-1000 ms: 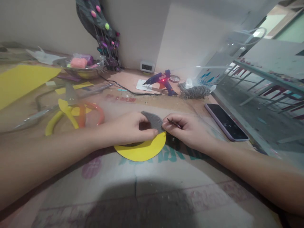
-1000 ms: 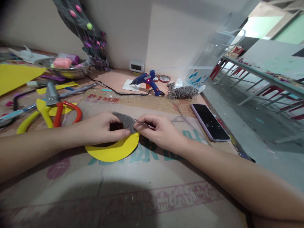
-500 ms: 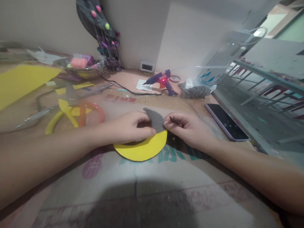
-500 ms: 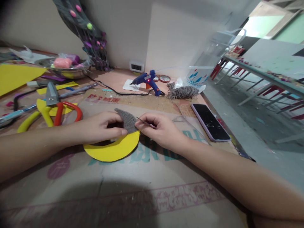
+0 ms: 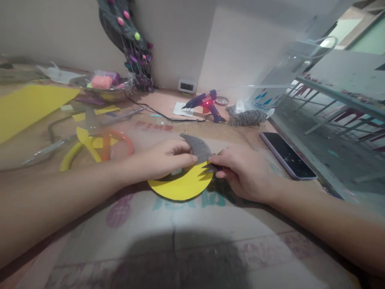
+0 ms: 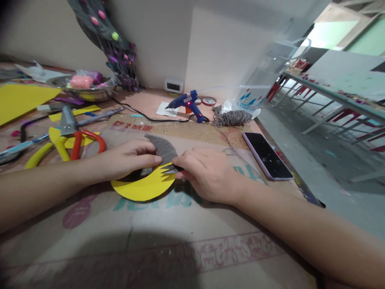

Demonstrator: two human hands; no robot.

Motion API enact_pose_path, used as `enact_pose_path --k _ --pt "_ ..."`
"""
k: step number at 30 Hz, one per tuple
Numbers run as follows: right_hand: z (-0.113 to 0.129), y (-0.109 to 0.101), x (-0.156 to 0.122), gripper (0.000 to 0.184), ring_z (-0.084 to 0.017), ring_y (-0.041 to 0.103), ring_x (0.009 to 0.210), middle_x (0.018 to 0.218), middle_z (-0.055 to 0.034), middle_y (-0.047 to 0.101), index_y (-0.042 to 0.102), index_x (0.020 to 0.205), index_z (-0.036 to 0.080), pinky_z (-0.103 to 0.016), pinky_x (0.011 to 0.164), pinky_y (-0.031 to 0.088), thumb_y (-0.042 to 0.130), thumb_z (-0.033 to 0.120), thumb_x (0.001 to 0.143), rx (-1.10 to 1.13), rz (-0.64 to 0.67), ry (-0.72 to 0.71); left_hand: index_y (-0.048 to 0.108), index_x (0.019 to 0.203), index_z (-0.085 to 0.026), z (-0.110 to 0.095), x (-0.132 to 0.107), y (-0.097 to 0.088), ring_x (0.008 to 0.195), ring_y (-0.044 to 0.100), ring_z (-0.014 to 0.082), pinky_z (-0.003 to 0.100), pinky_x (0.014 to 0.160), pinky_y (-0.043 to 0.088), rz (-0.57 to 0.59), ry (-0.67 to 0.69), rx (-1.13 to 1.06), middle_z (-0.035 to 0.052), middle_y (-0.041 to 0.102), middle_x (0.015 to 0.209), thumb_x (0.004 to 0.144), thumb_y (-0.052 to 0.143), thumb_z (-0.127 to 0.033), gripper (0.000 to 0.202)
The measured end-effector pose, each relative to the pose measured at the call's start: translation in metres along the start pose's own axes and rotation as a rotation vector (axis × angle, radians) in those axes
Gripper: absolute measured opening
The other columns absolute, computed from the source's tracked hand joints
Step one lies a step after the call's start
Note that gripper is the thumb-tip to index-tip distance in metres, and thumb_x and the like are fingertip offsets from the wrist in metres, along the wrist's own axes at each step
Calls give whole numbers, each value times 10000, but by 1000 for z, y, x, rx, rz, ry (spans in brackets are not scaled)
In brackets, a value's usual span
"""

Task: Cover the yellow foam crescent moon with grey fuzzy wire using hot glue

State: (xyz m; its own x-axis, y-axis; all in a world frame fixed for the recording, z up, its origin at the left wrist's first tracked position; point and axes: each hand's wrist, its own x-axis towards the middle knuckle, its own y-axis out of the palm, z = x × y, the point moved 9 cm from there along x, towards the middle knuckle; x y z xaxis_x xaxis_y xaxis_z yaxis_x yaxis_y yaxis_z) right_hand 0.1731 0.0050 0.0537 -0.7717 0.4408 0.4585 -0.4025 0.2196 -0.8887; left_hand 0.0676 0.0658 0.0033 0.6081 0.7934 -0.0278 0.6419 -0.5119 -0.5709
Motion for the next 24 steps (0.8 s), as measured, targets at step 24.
enact_pose_path --k 24 --pt "-5 0 1 259 -169 574 658 749 -74 688 645 923 124 -279 596 367 460 297 974 -198 5 39 608 778 -170 -1 -2 6 658 545 134 229 566 405 67 3 -2 -19 586 717 846 506 -388 249"
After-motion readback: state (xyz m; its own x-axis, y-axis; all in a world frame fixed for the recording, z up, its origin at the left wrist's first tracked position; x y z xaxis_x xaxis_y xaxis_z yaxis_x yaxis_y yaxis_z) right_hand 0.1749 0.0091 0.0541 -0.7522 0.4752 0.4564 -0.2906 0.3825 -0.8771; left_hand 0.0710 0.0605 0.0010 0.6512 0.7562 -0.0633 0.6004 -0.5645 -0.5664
